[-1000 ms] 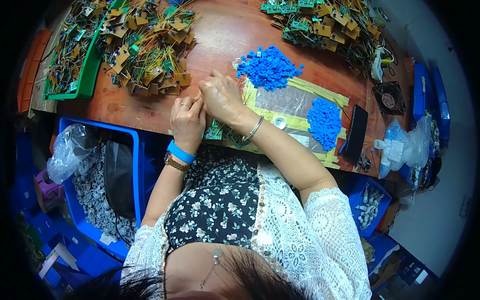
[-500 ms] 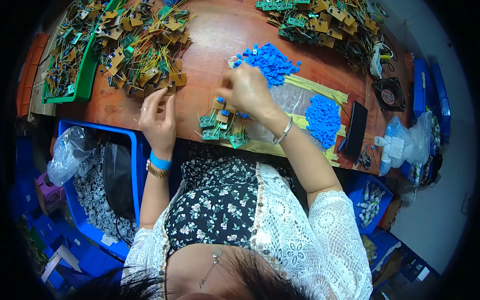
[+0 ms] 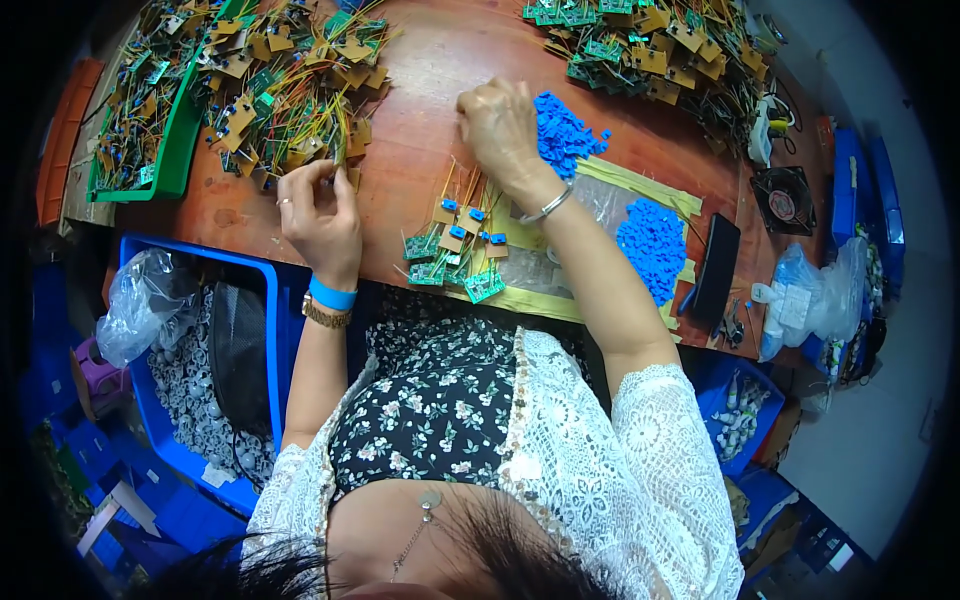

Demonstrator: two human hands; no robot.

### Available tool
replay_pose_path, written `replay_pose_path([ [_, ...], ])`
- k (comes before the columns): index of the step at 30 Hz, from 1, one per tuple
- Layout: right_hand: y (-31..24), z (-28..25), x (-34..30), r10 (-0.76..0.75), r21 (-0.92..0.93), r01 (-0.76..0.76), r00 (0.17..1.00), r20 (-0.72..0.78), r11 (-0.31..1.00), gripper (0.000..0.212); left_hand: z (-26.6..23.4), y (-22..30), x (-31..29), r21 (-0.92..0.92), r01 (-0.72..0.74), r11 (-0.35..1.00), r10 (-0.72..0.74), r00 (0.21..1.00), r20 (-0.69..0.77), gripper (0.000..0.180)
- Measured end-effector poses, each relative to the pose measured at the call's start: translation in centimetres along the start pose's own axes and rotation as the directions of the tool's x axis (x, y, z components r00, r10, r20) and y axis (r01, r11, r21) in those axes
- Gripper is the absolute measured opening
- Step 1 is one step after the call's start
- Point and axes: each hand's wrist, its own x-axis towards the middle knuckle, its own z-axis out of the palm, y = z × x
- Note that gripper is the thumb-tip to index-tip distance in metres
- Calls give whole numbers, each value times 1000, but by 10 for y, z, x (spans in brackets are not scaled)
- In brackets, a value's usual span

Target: Manually assembling small green circuit boards with blue plastic connectors and pins at an assembly line workbench.

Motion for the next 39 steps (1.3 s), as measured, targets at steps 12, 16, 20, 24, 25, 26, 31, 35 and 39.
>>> replay_pose_path([
  [12, -18, -2, -20, 60, 262, -80, 995, 81, 962, 9, -6, -15, -36, 247, -489, 837, 352, 826, 441, 31],
  [16, -25, -4, -18, 23, 275, -59, 991, 131, 960, 8, -8, -16, -34, 215, -525, 824, 363, 778, 512, 25],
  [20, -30, 3, -14, -65, 196, 45, 993, 99, 980, 7, -10, -15, -32, 147, -512, 846, 360, 754, 549, 23],
  [24, -27, 5, -11, -256, 227, 235, 965, 64, 945, 8, -12, -15, -34, 153, -530, 834, 374, 748, 549, 24],
  [25, -26, 5, -8, -381, 214, 364, 923, 47, 907, 8, -12, -15, -33, 152, -518, 842, 364, 752, 549, 24],
  [26, -27, 4, -9, -382, 214, 363, 923, 49, 907, 8, -12, -15, -33, 150, -506, 849, 354, 757, 549, 24],
  [31, -40, -6, -18, -165, 224, 152, 985, 41, 963, 6, -12, -17, -38, 130, -473, 871, 337, 769, 543, 26],
  [35, -41, 2, -20, -222, 154, 206, 970, 95, 966, 6, -12, -13, -38, 112, -464, 879, 335, 766, 549, 31],
  [39, -39, 5, -21, -170, 288, 148, 984, 52, 946, 8, -12, -11, -41, 135, -457, 879, 314, 769, 557, 38],
])
